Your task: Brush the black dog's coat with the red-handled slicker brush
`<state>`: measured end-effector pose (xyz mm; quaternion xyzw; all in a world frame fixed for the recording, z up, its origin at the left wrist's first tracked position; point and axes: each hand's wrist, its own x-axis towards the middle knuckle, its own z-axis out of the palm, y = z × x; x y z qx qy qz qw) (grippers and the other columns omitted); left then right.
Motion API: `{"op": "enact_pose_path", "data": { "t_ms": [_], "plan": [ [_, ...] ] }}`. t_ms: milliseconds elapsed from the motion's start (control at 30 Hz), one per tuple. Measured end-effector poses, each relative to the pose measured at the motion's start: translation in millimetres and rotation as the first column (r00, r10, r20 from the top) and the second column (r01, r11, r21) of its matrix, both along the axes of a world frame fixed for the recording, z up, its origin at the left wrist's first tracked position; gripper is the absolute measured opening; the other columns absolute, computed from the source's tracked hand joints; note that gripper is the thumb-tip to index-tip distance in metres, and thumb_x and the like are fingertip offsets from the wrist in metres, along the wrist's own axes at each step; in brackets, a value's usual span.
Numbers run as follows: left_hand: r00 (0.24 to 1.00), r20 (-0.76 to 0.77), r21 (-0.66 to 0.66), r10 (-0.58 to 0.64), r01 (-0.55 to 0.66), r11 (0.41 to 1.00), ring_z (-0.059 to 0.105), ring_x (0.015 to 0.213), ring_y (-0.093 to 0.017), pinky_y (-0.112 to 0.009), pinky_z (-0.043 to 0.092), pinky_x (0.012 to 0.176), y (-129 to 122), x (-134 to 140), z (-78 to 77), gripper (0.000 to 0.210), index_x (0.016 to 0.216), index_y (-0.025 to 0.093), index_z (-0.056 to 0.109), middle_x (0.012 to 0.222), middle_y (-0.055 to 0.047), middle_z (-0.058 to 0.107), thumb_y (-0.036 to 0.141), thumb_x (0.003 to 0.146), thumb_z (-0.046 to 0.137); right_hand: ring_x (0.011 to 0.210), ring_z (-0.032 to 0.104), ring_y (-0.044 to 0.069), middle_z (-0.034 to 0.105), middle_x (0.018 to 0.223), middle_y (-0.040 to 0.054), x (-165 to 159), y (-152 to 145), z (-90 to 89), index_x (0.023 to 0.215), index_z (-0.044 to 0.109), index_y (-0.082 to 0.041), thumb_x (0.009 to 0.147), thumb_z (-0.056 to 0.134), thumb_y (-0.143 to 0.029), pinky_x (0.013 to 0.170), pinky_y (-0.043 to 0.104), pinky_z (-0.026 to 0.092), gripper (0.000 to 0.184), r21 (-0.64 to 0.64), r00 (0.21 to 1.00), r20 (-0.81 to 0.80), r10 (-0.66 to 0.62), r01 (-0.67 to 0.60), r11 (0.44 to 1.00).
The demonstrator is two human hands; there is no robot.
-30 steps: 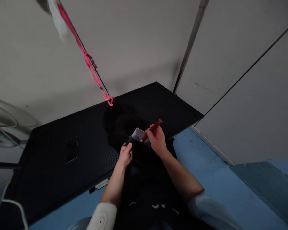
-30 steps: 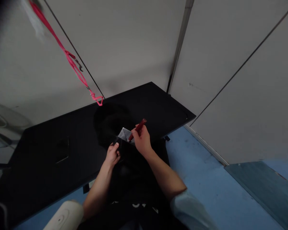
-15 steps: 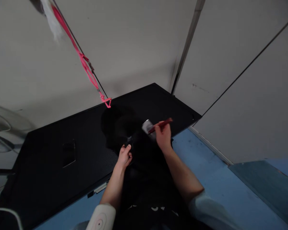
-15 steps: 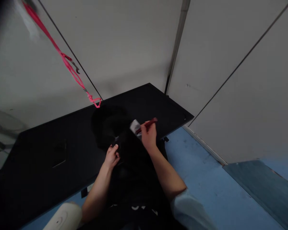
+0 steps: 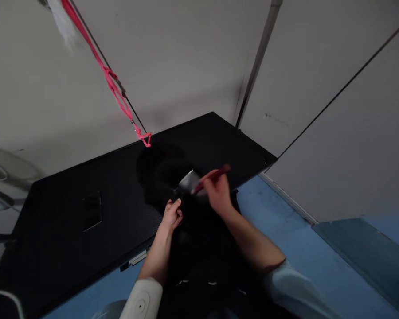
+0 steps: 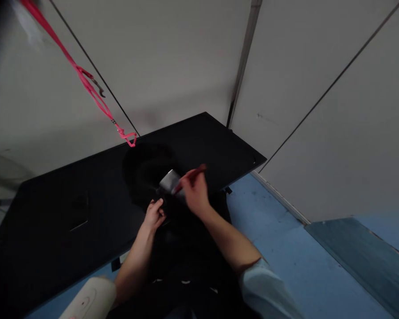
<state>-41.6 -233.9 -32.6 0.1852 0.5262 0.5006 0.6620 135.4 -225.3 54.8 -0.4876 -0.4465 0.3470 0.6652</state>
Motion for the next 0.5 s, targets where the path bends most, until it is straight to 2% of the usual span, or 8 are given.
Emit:
{"op": "enact_pose_path", "data": {
  "t_ms": [67,100,167,233,300,400,433,500],
  "plan": [
    [1.0,-0.008,0.047,-0.023,0.024,0.999,0.036,0.027,-0.003,-0.014,0.025,0.03,0,0,-2.6,0.041,0.064,0.018,0.042,0.037,0.013,0.038,0.034,0.048,0.077,0.063,0.056,0.014,0.058,0.072,-0.0005,-3,-1,-2.2,0.089,0.048,-0.02,0.074,0.056,-0.027,0.063,0.031,0.049,0.019,-0.112,0.985,-0.016,0.172,-0.173,0.979],
    [1.0,-0.008,0.062,-0.026,0.026,0.998,0.037,0.028,-0.003,-0.013,0.025,0.03,0,-1,-3.4,0.041,0.065,0.018,0.043,0.038,0.013,0.039,0.034,0.049,0.077,0.062,0.056,0.014,0.058,0.071,-0.0008,-2,1,-3.0,0.09,0.047,-0.02,0.074,0.056,-0.028,0.063,0.031,0.049,0.02,-0.132,0.989,-0.024,0.145,-0.147,0.98],
    [1.0,-0.016,0.056,-0.021,0.022,0.998,0.037,0.029,-0.003,-0.013,0.025,0.03,-1,-2,-4.0,0.04,0.068,0.019,0.046,0.04,0.013,0.041,0.035,0.049,0.078,0.066,0.057,0.014,0.057,0.074,-0.0005,7,6,-2.0,0.091,0.046,-0.02,0.075,0.055,-0.028,0.069,0.032,0.048,0.02,-0.076,0.996,-0.011,-0.084,0.083,0.994],
    [1.0,-0.027,0.023,-0.01,0.011,1.0,0.038,0.029,-0.003,-0.013,0.026,0.03,-2,-3,-3.5,0.041,0.07,0.02,0.046,0.041,0.013,0.041,0.034,0.049,0.078,0.074,0.058,0.013,0.058,0.081,0.0004,14,9,1.0,0.093,0.045,-0.021,0.076,0.054,-0.026,0.075,0.031,0.047,0.02,0.049,0.963,-0.001,-0.269,0.268,0.962],
    [0.999,-0.033,-0.004,-0.017,0.017,1.0,0.037,0.028,-0.002,-0.013,0.026,0.031,-1,-3,-2.3,0.041,0.069,0.019,0.045,0.04,0.014,0.039,0.033,0.049,0.078,0.074,0.058,0.013,0.058,0.082,0.0003,12,7,2.0,0.094,0.045,-0.021,0.077,0.054,-0.026,0.074,0.031,0.048,0.019,0.079,0.985,0.014,-0.169,0.168,0.983],
    [0.999,-0.023,-0.008,-0.032,0.031,0.999,0.037,0.028,-0.002,-0.012,0.025,0.031,1,-2,0.3,0.041,0.067,0.018,0.044,0.04,0.014,0.039,0.03,0.047,0.078,0.064,0.058,0.014,0.06,0.073,-0.0009,0,4,-3.4,0.092,0.047,-0.02,0.076,0.055,-0.028,0.065,0.031,0.049,0.02,-0.09,0.984,0.01,0.176,-0.174,0.981],
    [0.999,-0.021,-0.005,-0.035,0.035,0.999,0.037,0.028,-0.002,-0.012,0.025,0.031,2,-2,1.3,0.041,0.068,0.018,0.045,0.04,0.014,0.039,0.029,0.047,0.078,0.063,0.059,0.014,0.06,0.072,-0.001,-3,4,-5.7,0.093,0.047,-0.02,0.076,0.055,-0.029,0.064,0.031,0.049,0.021,-0.134,0.98,-0.002,0.199,-0.197,0.971],
    [0.998,-0.021,-0.014,-0.051,0.051,0.999,0.036,0.028,-0.002,-0.012,0.025,0.031,3,-3,3.0,0.04,0.068,0.019,0.045,0.04,0.014,0.039,0.029,0.047,0.078,0.067,0.06,0.015,0.061,0.075,0.0001,-6,4,-8.4,0.097,0.047,-0.019,0.076,0.055,-0.03,0.067,0.032,0.05,0.024,-0.131,0.997,0.002,0.08,-0.079,0.988]
  ]
}}
